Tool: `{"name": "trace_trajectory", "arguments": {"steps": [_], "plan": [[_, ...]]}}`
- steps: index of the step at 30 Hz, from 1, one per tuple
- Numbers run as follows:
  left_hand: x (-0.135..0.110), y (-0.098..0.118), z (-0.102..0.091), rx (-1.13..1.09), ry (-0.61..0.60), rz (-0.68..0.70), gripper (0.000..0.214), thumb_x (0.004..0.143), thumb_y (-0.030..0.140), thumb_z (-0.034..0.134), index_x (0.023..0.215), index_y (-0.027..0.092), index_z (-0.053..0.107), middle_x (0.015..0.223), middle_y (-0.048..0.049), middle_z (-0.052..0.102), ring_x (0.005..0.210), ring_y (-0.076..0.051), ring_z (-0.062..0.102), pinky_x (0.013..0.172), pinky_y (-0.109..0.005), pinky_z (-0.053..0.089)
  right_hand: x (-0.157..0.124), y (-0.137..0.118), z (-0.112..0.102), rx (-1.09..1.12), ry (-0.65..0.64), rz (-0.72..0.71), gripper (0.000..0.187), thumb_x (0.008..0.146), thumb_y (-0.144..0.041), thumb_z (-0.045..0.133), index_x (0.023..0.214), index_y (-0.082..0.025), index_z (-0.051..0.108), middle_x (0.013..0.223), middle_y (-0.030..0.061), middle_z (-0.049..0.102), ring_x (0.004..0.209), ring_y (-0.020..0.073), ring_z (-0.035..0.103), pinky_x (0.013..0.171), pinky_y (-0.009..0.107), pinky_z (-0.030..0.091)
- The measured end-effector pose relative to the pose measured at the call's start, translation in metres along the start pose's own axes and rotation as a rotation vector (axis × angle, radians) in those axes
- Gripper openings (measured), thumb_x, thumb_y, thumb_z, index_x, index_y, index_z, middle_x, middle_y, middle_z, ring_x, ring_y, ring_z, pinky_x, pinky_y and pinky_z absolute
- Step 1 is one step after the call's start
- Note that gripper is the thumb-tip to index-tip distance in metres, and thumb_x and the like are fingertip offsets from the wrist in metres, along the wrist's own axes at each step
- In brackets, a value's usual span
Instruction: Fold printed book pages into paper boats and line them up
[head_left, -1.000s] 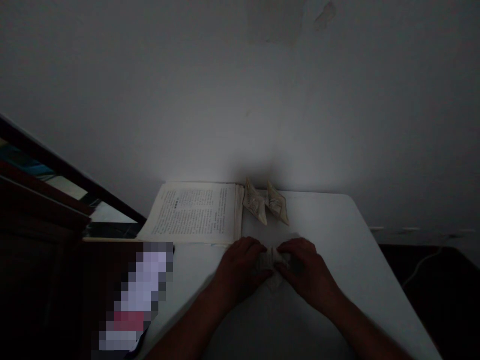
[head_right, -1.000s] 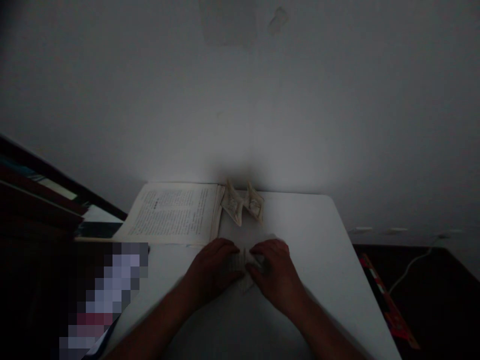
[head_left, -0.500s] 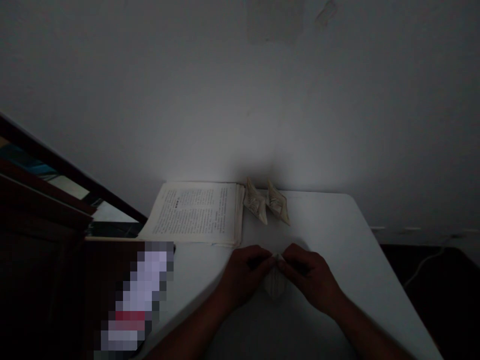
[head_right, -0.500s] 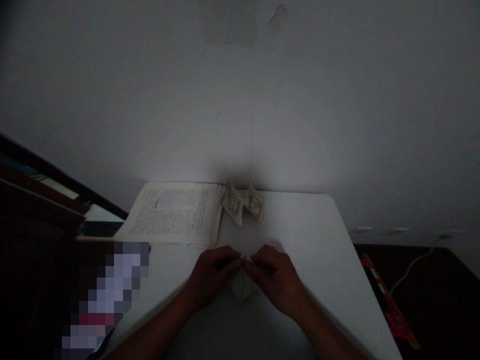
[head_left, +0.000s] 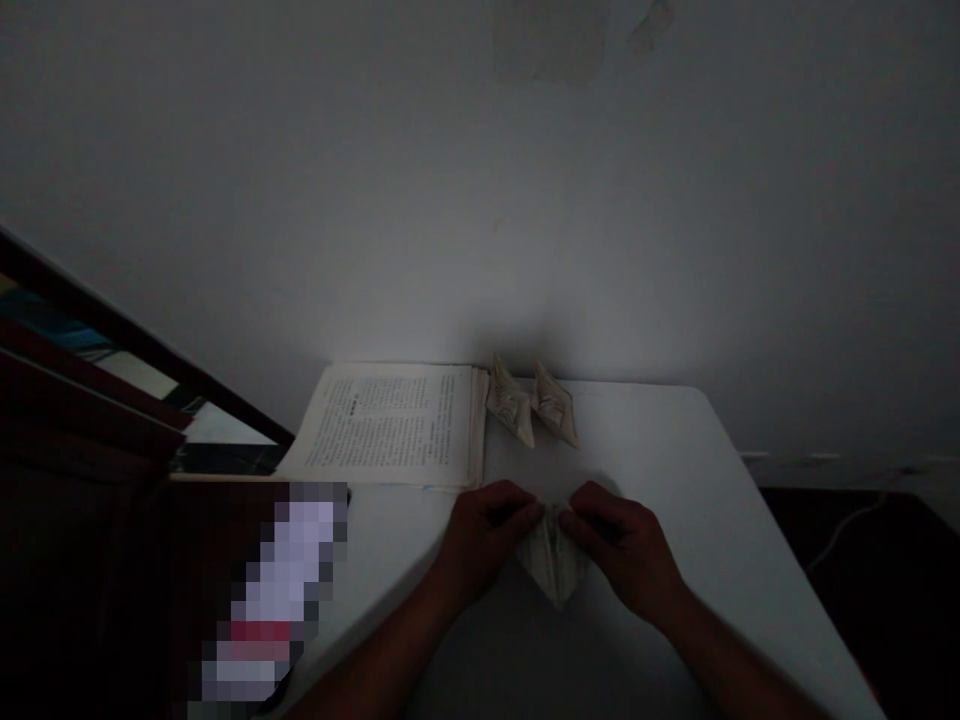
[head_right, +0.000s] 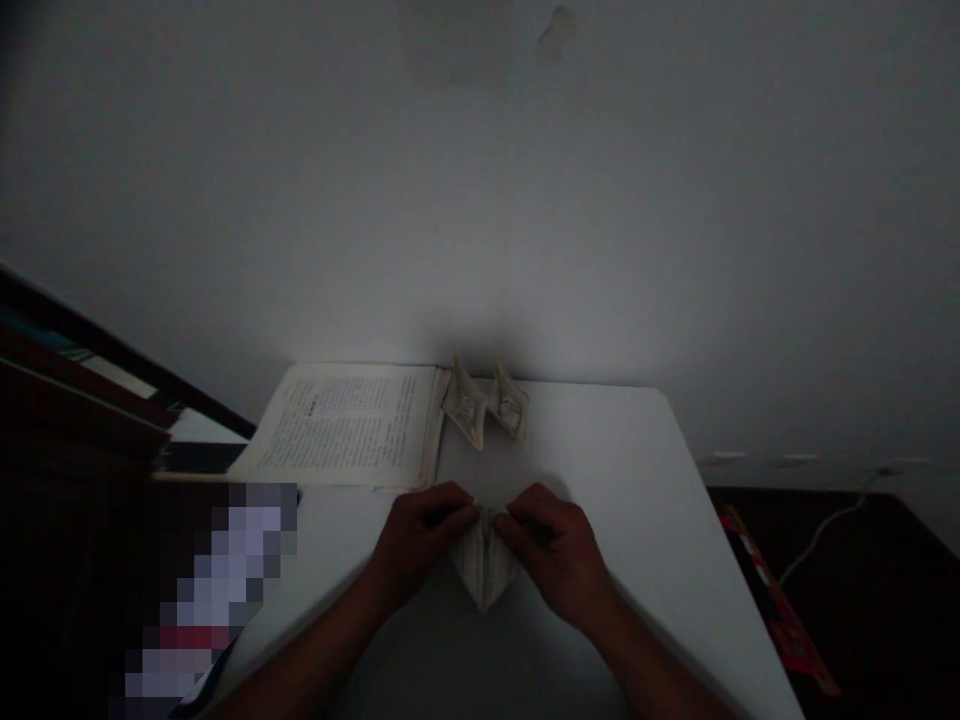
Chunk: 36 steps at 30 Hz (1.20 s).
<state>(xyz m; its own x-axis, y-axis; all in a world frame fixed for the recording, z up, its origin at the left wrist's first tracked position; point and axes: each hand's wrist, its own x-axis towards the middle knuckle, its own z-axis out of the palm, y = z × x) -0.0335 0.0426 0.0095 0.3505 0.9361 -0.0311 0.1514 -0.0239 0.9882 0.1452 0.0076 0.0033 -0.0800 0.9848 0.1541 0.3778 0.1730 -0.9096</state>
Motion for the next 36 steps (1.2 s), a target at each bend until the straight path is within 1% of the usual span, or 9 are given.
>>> {"name": "trace_trajectory", "arguments": {"steps": [7, 13, 19, 23, 25, 28, 32, 36], "plan": [[0.0010, 0.0029, 0.0005, -0.002, 0.049, -0.024, 0.021, 0.076, 0.032, 0.060, 0.064, 0.015, 0.061, 0.059, 0.0025, 0.052, 0.058, -0.011, 0.048, 0.055, -0.021, 0.037, -0.0002, 0.0001, -0.0007, 0.061, 0.069, 0.029, 0.022, 0.082, -0.034, 0.056, 0.066, -0.020, 0.056, 0.066, -0.0011, 0.049, 0.062, 0.0129, 0.048, 0.054, 0.024, 0.041], [0.0004, 0.0019, -0.0016, 0.016, 0.125, -0.047, 0.023, 0.075, 0.034, 0.061, 0.062, 0.015, 0.061, 0.055, 0.0035, 0.050, 0.053, -0.010, 0.046, 0.051, -0.020, 0.036, -0.0005, 0.0025, -0.0022, 0.072, 0.156, 0.100, 0.021, 0.081, -0.037, 0.057, 0.069, -0.019, 0.058, 0.065, -0.0013, 0.048, 0.060, 0.0126, 0.047, 0.052, 0.023, 0.041], [-0.0004, 0.0026, -0.0055, 0.022, 0.211, -0.039, 0.019, 0.072, 0.032, 0.064, 0.063, 0.016, 0.064, 0.057, 0.0026, 0.056, 0.054, -0.010, 0.051, 0.052, -0.020, 0.039, -0.0021, 0.0062, -0.0035, 0.122, 0.244, 0.135, 0.020, 0.080, -0.037, 0.058, 0.072, -0.019, 0.060, 0.069, -0.0004, 0.052, 0.064, 0.0138, 0.050, 0.057, 0.024, 0.043], [0.0001, 0.0042, -0.0073, 0.057, 0.218, -0.006, 0.009, 0.068, 0.026, 0.067, 0.066, 0.017, 0.067, 0.062, 0.0012, 0.062, 0.059, -0.012, 0.056, 0.057, -0.022, 0.044, -0.0019, 0.0061, -0.0045, 0.112, 0.304, 0.136, 0.020, 0.080, -0.037, 0.058, 0.072, -0.019, 0.060, 0.069, -0.0005, 0.053, 0.066, 0.0143, 0.051, 0.060, 0.024, 0.044], [0.0001, 0.0044, -0.0076, 0.066, 0.215, -0.007, 0.008, 0.067, 0.025, 0.068, 0.068, 0.017, 0.068, 0.060, 0.0013, 0.062, 0.056, -0.011, 0.055, 0.053, -0.021, 0.044, -0.0013, 0.0054, -0.0047, 0.103, 0.332, 0.136, 0.020, 0.080, -0.037, 0.058, 0.071, -0.019, 0.060, 0.068, -0.0007, 0.053, 0.066, 0.0141, 0.051, 0.060, 0.024, 0.043], [-0.0002, 0.0048, -0.0074, 0.063, 0.216, -0.016, 0.009, 0.065, 0.025, 0.069, 0.068, 0.017, 0.068, 0.054, 0.0025, 0.057, 0.049, -0.009, 0.050, 0.046, -0.019, 0.040, -0.0006, 0.0050, -0.0043, 0.122, 0.381, 0.127, 0.020, 0.080, -0.037, 0.059, 0.072, -0.018, 0.062, 0.071, -0.0001, 0.055, 0.066, 0.0140, 0.052, 0.061, 0.024, 0.044], [0.0000, 0.0045, -0.0073, 0.061, 0.235, -0.015, 0.011, 0.063, 0.026, 0.070, 0.068, 0.016, 0.067, 0.049, 0.0039, 0.053, 0.044, -0.007, 0.044, 0.043, -0.017, 0.036, -0.0008, 0.0056, -0.0037, 0.148, 0.456, 0.154, 0.021, 0.078, -0.038, 0.061, 0.072, -0.018, 0.063, 0.069, -0.0001, 0.057, 0.063, 0.0136, 0.052, 0.057, 0.024, 0.043], [0.0006, -0.0002, -0.0074, 0.045, 0.267, -0.014, 0.013, 0.062, 0.026, 0.070, 0.071, 0.016, 0.066, 0.050, 0.0037, 0.053, 0.045, -0.007, 0.044, 0.042, -0.017, 0.035, -0.0012, 0.0054, -0.0042, 0.154, 0.512, 0.197, 0.022, 0.077, -0.039, 0.061, 0.069, -0.019, 0.062, 0.063, -0.0013, 0.055, 0.058, 0.0126, 0.050, 0.049, 0.022, 0.040]]}}
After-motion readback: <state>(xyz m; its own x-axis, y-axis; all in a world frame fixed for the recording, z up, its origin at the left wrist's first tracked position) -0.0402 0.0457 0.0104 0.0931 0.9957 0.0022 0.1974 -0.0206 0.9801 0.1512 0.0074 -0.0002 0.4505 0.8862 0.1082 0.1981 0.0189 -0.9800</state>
